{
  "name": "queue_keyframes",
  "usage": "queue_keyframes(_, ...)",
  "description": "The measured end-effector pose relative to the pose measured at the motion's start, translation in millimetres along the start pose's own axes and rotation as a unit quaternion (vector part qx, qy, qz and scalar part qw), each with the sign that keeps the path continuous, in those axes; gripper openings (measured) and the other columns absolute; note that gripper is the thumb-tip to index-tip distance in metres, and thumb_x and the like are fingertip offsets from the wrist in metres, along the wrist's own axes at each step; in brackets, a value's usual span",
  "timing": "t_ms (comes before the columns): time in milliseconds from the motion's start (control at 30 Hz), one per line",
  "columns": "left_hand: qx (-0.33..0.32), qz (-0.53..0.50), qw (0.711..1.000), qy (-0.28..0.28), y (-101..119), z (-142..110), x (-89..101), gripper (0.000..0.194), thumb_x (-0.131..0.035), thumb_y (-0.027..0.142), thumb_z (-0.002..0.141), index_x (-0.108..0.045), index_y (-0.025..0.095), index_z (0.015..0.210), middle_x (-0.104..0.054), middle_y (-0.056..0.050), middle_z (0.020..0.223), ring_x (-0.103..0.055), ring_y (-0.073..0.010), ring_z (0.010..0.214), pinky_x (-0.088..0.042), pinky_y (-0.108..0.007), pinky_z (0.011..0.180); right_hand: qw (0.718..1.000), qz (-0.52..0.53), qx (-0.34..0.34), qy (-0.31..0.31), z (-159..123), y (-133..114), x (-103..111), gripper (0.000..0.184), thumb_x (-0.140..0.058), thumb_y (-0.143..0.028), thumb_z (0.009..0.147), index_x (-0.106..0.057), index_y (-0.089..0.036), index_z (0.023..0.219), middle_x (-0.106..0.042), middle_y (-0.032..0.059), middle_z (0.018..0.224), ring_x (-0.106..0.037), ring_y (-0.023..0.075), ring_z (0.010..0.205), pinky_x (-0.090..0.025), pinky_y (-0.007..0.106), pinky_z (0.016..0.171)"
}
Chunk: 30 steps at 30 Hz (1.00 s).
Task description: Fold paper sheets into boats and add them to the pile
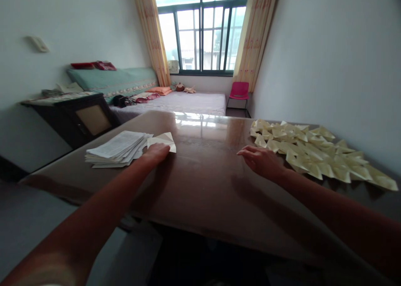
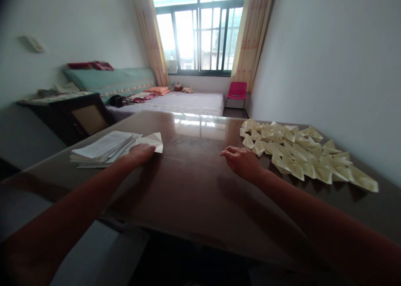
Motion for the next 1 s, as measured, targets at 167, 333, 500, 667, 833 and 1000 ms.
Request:
queue_keyframes(167, -0.092, 0.103, 0.989, -0.047, 105, -17, -41.1, 0.028, -0.040, 0.011, 0.087, -0.062, 0.009, 0.104, -0.069, -0.018, 0.088, -0.067, -0.0282, 0.086, -0.050, -0.039, 0.078, 0.998, 0.066, 0.025, 0.003, 13, -29, -9, 0.044, -0.051, -0.025, 0.089, -0.050, -0.025, 0.133, -0.060, 0.0080, 0.125, -0.055, 0.0247, 0.108, -0.045, 0.035, 0.085)
queue_keyframes(333, -0.206, 0.119, 0.970, -0.045, 210, -52, -78.2, 0.039, -0.033, 0.007, 0.090, -0.051, 0.005, 0.124, -0.063, -0.024, 0.107, -0.065, -0.0277, 0.093, -0.051, -0.037, 0.074, 0.987, 0.136, 0.064, -0.053, 12, -36, -40, 0.066, -0.063, -0.026, 0.080, -0.041, -0.023, 0.142, -0.049, 0.0103, 0.139, -0.046, 0.0285, 0.120, -0.042, 0.044, 0.095)
queue_keyframes(500, -0.276, 0.123, 0.952, -0.041, 224, -55, -79.8, 0.036, -0.040, 0.010, 0.087, -0.055, 0.008, 0.119, -0.065, -0.021, 0.103, -0.063, -0.0284, 0.092, -0.052, -0.037, 0.070, 0.975, 0.210, 0.051, -0.056, 2, -19, -59, 0.033, -0.048, -0.020, 0.090, -0.067, -0.028, 0.116, -0.067, 0.0042, 0.117, -0.053, 0.0221, 0.104, -0.043, 0.039, 0.095)
queue_keyframes(667, -0.279, 0.035, 0.950, -0.136, 189, -30, -62.5, 0.028, -0.055, 0.019, 0.077, -0.065, 0.024, 0.103, -0.070, -0.007, 0.103, -0.063, -0.0270, 0.098, -0.049, -0.034, 0.078, 0.956, 0.279, 0.044, -0.074, 7, -5, -65, 0.028, -0.047, -0.028, 0.092, -0.072, -0.026, 0.104, -0.070, 0.0039, 0.109, -0.054, 0.0209, 0.093, -0.043, 0.036, 0.087)
queue_keyframes(833, -0.147, -0.196, 0.951, -0.190, 140, 14, -63.6, 0.030, -0.059, 0.030, 0.074, -0.068, 0.017, 0.100, -0.071, -0.002, 0.083, -0.065, -0.0209, 0.077, -0.049, -0.027, 0.067, 0.921, 0.359, -0.067, -0.137, 21, 16, -83, 0.031, -0.054, -0.039, 0.084, -0.065, -0.017, 0.065, -0.059, -0.0004, 0.058, -0.045, 0.0115, 0.057, -0.035, 0.024, 0.056)
queue_keyframes(1000, -0.045, -0.334, 0.934, -0.122, 112, 44, -86.3, 0.065, -0.066, 0.034, 0.070, -0.051, 0.010, 0.128, -0.066, -0.004, 0.080, -0.060, -0.0160, 0.068, -0.048, -0.025, 0.058, 0.861, 0.438, -0.183, -0.181, 29, 24, -102, 0.029, -0.057, -0.043, 0.080, -0.062, -0.016, 0.073, -0.054, -0.0029, 0.055, -0.044, 0.0094, 0.049, -0.030, 0.022, 0.048)
Point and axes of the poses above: each hand's wrist, its own z-axis towards the middle knuckle, its own x-axis out of the back of the hand, y = z × x, the point moved 9 cm from there along z, towards the middle knuckle
